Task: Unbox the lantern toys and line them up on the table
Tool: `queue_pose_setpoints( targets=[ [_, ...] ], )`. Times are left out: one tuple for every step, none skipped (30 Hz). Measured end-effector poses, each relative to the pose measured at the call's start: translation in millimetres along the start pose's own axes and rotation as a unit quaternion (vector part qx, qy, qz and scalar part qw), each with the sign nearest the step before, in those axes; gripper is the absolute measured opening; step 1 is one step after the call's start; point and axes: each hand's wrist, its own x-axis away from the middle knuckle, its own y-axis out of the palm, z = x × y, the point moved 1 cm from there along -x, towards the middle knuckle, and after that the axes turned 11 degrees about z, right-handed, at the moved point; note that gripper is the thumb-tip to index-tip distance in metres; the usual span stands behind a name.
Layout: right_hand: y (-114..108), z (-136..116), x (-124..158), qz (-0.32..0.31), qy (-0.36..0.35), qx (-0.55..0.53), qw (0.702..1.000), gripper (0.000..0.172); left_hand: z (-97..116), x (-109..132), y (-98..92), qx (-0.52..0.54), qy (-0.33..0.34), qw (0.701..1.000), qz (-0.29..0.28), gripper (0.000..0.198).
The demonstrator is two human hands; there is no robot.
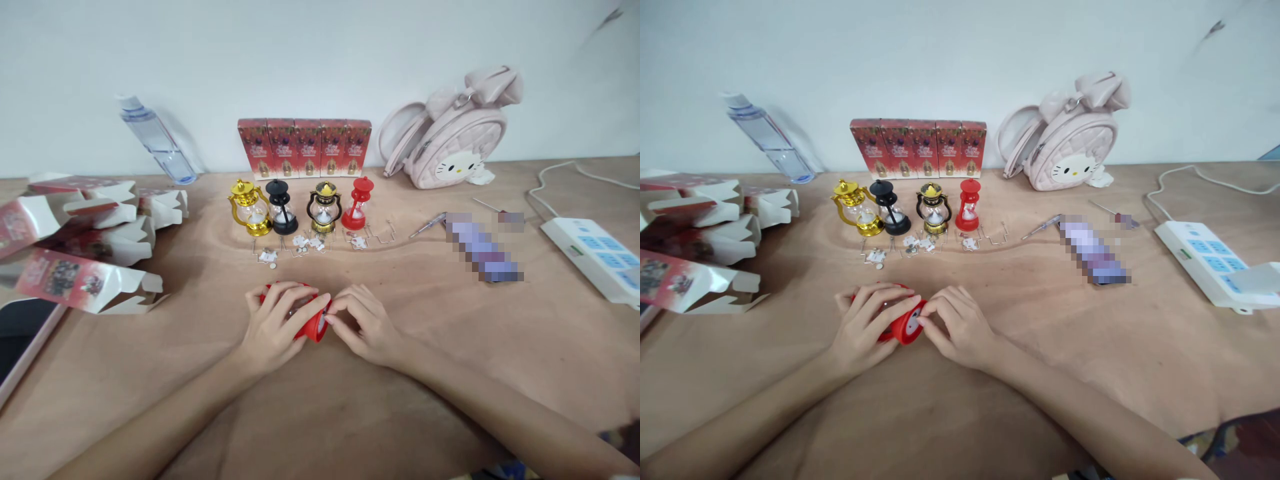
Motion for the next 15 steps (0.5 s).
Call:
queue_pose_setpoints(
  targets=[
    [0.1,0.2,0.1,-0.001,0.002,-0.004,1.0,0.004,0.1,0.1,0.0,0.001,-0.002,1.0,0.0,0.042],
    [0.2,0.4,0.2,-0.001,0.004,-0.009,1.0,0.004,0.2,0.2,0.0,0.001,-0.004,1.0,0.0,0.045],
    [0.2,0.5,0.1,-0.001,0.005,-0.014,1.0,0.005,0.5,0.1,-0.1,0.002,-0.003,1.0,0.001,0.047],
    [0.2,0.5,-0.1,0.0,0.006,-0.021,1.0,0.005,0.8,0.0,-0.2,0.002,-0.003,1.0,0.0,0.048],
    [0.0,0.4,-0.4,0.001,0.006,-0.027,1.0,0.004,1.1,-0.3,-0.4,0.002,-0.003,1.0,0.0,0.048],
    [-0.3,0.2,-0.8,0.002,0.007,-0.034,0.999,0.004,1.4,-0.7,-0.7,0.003,-0.003,1.0,-0.001,0.048],
    [-0.7,0.0,-1.2,0.002,0.008,-0.041,0.999,0.004,1.6,-1.1,-1.0,0.003,-0.004,1.0,-0.002,0.048],
    [-1.1,-0.1,-1.6,0.001,0.01,-0.047,0.999,0.004,1.7,-1.5,-1.3,0.004,-0.007,1.0,-0.003,0.047],
    [-1.5,-0.3,-1.9,0.001,0.013,-0.054,0.998,0.004,1.7,-1.8,-1.5,0.004,-0.01,1.0,-0.004,0.047],
    [-1.8,-0.3,-2.0,0.002,0.015,-0.061,0.998,0.004,1.4,-2.1,-1.7,0.006,-0.015,1.0,-0.005,0.046],
    [-2.0,-0.2,-1.9,0.001,0.018,-0.068,0.998,0.004,1.1,-2.4,-1.9,0.007,-0.022,1.0,-0.004,0.045],
    [-2.1,0.0,-1.7,0.003,0.02,-0.075,0.997,0.004,0.6,-2.6,-2.0,0.007,-0.031,0.999,-0.004,0.043],
    [-2.0,0.4,-1.3,0.004,0.021,-0.081,0.996,0.004,0.0,-2.8,-2.1,0.007,-0.04,0.999,-0.005,0.042],
    [-1.8,1.0,-0.8,0.007,0.021,-0.087,0.996,0.004,-0.5,-2.9,-2.0,0.006,-0.047,0.999,-0.007,0.04],
    [-1.6,1.6,-0.2,0.012,0.022,-0.09,0.996,0.005,-0.8,-2.9,-2.0,0.006,-0.052,0.999,-0.008,0.04]
  ],
)
